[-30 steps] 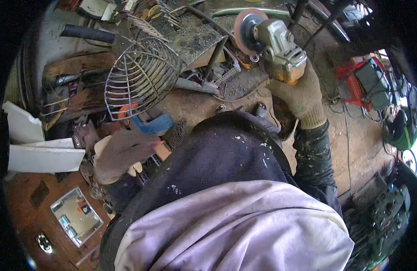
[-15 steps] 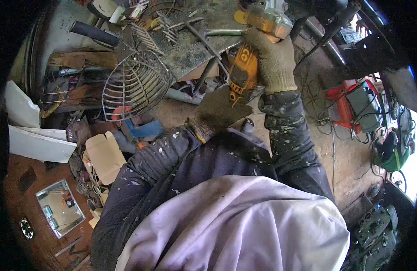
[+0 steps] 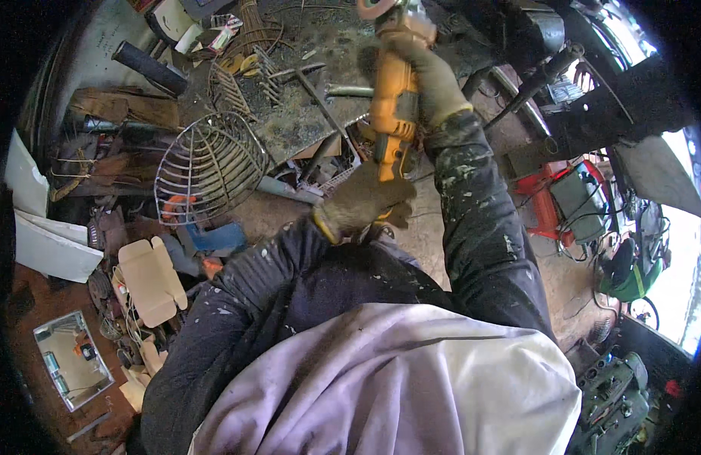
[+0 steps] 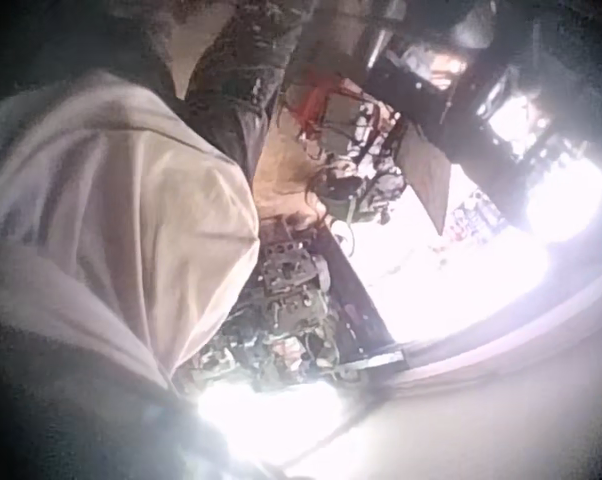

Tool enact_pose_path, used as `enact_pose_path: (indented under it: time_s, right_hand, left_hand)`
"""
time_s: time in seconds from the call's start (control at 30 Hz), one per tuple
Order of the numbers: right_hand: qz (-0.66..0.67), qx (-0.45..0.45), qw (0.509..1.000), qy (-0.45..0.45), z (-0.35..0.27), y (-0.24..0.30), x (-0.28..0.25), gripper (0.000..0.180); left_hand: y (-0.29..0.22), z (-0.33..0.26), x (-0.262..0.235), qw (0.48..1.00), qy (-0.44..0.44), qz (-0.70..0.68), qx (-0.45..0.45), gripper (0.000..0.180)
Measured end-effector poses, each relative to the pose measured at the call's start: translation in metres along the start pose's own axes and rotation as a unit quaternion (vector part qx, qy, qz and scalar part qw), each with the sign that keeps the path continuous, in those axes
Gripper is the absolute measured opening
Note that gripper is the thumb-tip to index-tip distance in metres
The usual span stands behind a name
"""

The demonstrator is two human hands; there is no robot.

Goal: The person uses an angle grinder to smooth and shape the surface and edges of a curved metal grating, rotating the object by hand to reach different sections of the frame.

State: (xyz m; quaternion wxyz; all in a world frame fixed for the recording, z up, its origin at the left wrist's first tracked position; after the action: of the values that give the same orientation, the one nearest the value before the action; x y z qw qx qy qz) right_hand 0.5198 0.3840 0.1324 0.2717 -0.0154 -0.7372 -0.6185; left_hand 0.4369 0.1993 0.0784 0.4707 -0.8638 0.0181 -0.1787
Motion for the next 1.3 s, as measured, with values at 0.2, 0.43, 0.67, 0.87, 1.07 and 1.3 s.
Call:
enact_pose_path:
  time_s: [0.2,0.43,0.67,0.87,1.07,1.3]
  right_hand:
    - [-0.505,0.078,0.858,-0.039,0.044,-0.010,-0.002,0.051]
    - [-0.535,0.120,0.812,0.200,0.143,-0.032,-0.042,0.053]
    - [-0.773,-0.189,0.494,0.351,0.161,-0.043,-0.019,0.051]
    - [-0.780,-0.138,0.478,0.381,0.188,-0.054,-0.028,0.035]
    - [-0.735,-0.060,0.615,0.279,0.218,-0.058,-0.062,0.032]
    - [-0.846,-0.137,0.430,0.284,0.191,-0.038,-0.045,0.034]
  left_hand:
    - [-0.036,0.030,0.005,0.949,-0.241,0.196,0.064,0.044]
    - [-0.083,0.028,0.014,0.925,-0.233,0.244,0.178,0.046]
    - [-0.071,-0.157,-0.070,0.789,-0.421,0.265,0.361,0.023]
    - [-0.011,-0.260,-0.169,0.449,-0.759,0.364,0.300,0.046]
    - [0.049,-0.232,-0.275,0.694,-0.658,0.078,0.281,0.056]
    - [0.056,-0.213,-0.311,0.758,-0.571,-0.204,0.241,0.043]
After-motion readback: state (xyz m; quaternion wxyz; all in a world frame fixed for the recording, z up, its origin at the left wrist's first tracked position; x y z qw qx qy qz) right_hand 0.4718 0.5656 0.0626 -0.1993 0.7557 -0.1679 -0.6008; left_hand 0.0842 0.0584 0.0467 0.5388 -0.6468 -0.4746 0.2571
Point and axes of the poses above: each hand's wrist, its own z-axis towards the middle knuckle, its own x-axis out of the palm, y = z × x, the point moved 5 cm from there along z, towards the middle knuckle
